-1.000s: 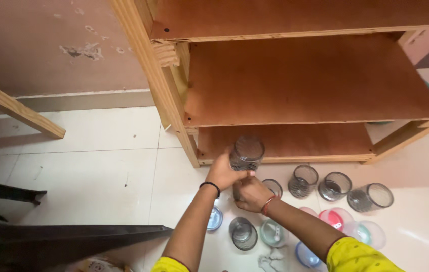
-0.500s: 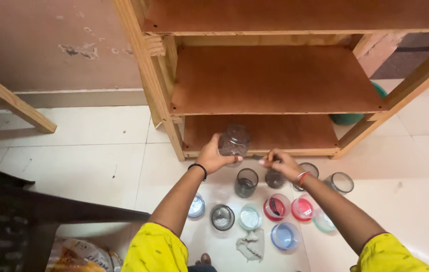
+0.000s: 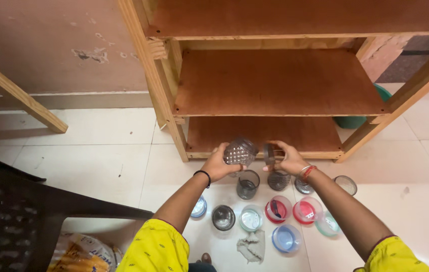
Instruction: The person removes plastic containers from a wooden shelf, wipes the shelf surfaces with a cloth, and then places the containers back on the floor. The task involves handling multiple containers and cleaning the shelf.
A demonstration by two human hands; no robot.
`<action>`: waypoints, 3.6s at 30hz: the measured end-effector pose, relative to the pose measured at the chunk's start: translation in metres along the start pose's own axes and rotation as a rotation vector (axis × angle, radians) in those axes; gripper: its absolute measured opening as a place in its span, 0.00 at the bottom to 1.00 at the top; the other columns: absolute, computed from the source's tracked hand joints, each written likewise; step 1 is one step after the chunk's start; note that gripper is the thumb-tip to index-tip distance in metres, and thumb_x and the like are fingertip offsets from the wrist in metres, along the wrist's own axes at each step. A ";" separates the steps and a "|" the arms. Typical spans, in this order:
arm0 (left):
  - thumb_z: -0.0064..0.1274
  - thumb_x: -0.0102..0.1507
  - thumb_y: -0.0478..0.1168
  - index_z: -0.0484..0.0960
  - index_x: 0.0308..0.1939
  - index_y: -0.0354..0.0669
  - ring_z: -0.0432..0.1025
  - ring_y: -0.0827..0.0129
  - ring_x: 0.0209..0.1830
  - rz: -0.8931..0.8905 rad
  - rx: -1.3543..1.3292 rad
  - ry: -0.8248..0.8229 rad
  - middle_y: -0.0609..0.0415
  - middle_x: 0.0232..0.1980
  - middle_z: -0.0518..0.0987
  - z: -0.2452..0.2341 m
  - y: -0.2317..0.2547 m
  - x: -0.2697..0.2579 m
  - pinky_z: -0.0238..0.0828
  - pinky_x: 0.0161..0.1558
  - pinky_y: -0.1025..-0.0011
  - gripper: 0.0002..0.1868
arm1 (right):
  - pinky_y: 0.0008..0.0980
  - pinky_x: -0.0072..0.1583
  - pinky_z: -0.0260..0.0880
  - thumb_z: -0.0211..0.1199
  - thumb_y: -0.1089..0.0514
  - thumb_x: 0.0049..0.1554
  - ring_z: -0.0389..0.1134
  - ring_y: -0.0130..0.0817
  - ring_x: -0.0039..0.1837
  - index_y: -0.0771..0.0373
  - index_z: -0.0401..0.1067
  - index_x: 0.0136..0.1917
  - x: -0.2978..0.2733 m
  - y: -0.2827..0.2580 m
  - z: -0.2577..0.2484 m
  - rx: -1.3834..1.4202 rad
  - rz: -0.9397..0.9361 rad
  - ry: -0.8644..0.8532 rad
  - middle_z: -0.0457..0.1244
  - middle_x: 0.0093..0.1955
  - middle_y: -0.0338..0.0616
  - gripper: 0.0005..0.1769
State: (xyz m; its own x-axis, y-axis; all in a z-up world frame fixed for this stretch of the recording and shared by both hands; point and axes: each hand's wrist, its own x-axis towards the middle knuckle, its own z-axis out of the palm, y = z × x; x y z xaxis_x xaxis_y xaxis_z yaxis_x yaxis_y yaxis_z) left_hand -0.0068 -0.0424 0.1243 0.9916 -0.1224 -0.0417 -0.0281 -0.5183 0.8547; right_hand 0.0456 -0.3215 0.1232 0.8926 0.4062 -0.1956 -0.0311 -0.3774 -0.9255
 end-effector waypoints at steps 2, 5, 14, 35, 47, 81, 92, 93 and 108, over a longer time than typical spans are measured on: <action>0.75 0.41 0.57 0.63 0.70 0.34 0.68 0.50 0.64 0.002 0.084 -0.038 0.36 0.63 0.70 0.001 -0.005 -0.001 0.66 0.65 0.62 0.61 | 0.34 0.65 0.72 0.82 0.65 0.37 0.67 0.37 0.67 0.58 0.60 0.75 0.001 0.001 -0.002 -0.002 -0.045 -0.024 0.64 0.66 0.46 0.56; 0.75 0.39 0.56 0.67 0.70 0.39 0.67 0.47 0.65 0.039 0.132 -0.101 0.36 0.63 0.71 0.007 -0.011 0.000 0.65 0.66 0.61 0.59 | 0.35 0.61 0.75 0.80 0.67 0.37 0.65 0.39 0.69 0.57 0.59 0.76 -0.003 -0.004 0.001 0.042 -0.083 -0.114 0.63 0.68 0.47 0.56; 0.75 0.38 0.55 0.68 0.70 0.44 0.68 0.47 0.66 0.060 0.181 -0.153 0.37 0.65 0.69 0.015 -0.014 -0.001 0.67 0.65 0.60 0.59 | 0.38 0.62 0.73 0.77 0.73 0.38 0.64 0.38 0.70 0.56 0.58 0.76 -0.005 -0.027 0.021 0.089 -0.076 -0.240 0.59 0.73 0.48 0.56; 0.75 0.40 0.51 0.69 0.70 0.41 0.69 0.46 0.63 0.144 0.270 -0.092 0.39 0.61 0.72 0.004 0.012 -0.010 0.67 0.63 0.59 0.56 | 0.32 0.45 0.76 0.72 0.37 0.50 0.71 0.37 0.49 0.68 0.70 0.68 0.003 -0.013 0.023 -0.056 0.235 0.000 0.68 0.52 0.54 0.43; 0.77 0.38 0.52 0.69 0.69 0.38 0.71 0.46 0.60 0.150 0.218 -0.035 0.37 0.59 0.72 0.001 0.006 -0.005 0.70 0.61 0.60 0.57 | 0.34 0.61 0.74 0.84 0.53 0.36 0.70 0.34 0.61 0.58 0.64 0.72 0.006 -0.017 0.015 -0.081 -0.108 -0.105 0.67 0.61 0.45 0.54; 0.77 0.41 0.49 0.70 0.69 0.46 0.67 0.44 0.63 0.229 0.315 0.019 0.39 0.62 0.70 -0.007 0.029 -0.014 0.67 0.62 0.56 0.53 | 0.34 0.56 0.74 0.82 0.51 0.39 0.70 0.33 0.55 0.59 0.64 0.76 0.002 -0.019 0.010 -0.095 -0.074 -0.057 0.70 0.54 0.45 0.54; 0.76 0.42 0.46 0.71 0.68 0.48 0.65 0.43 0.66 0.267 0.339 0.026 0.39 0.64 0.68 -0.007 0.034 -0.017 0.65 0.64 0.56 0.51 | 0.31 0.45 0.78 0.73 0.40 0.47 0.73 0.32 0.42 0.74 0.68 0.66 0.008 -0.007 0.012 0.114 0.195 -0.014 0.70 0.48 0.52 0.45; 0.77 0.42 0.46 0.71 0.68 0.48 0.65 0.43 0.66 0.277 0.338 0.037 0.38 0.65 0.68 -0.007 0.034 -0.017 0.65 0.64 0.56 0.51 | 0.31 0.45 0.78 0.74 0.41 0.47 0.73 0.32 0.43 0.73 0.68 0.67 0.010 -0.006 0.011 0.129 0.177 -0.022 0.70 0.49 0.52 0.45; 0.77 0.39 0.53 0.70 0.69 0.40 0.72 0.48 0.59 0.156 0.165 -0.053 0.38 0.59 0.72 -0.003 0.013 -0.003 0.71 0.60 0.60 0.57 | 0.31 0.60 0.75 0.78 0.65 0.42 0.71 0.32 0.58 0.58 0.62 0.76 0.002 -0.021 0.003 0.107 -0.027 -0.160 0.69 0.62 0.45 0.51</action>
State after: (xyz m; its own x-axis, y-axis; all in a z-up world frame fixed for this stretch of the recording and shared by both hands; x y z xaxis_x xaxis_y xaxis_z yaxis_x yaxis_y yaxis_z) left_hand -0.0099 -0.0456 0.1369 0.9658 -0.2536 0.0536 -0.2050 -0.6207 0.7568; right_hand 0.0473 -0.3103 0.1415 0.8110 0.5456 -0.2112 -0.0630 -0.2775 -0.9587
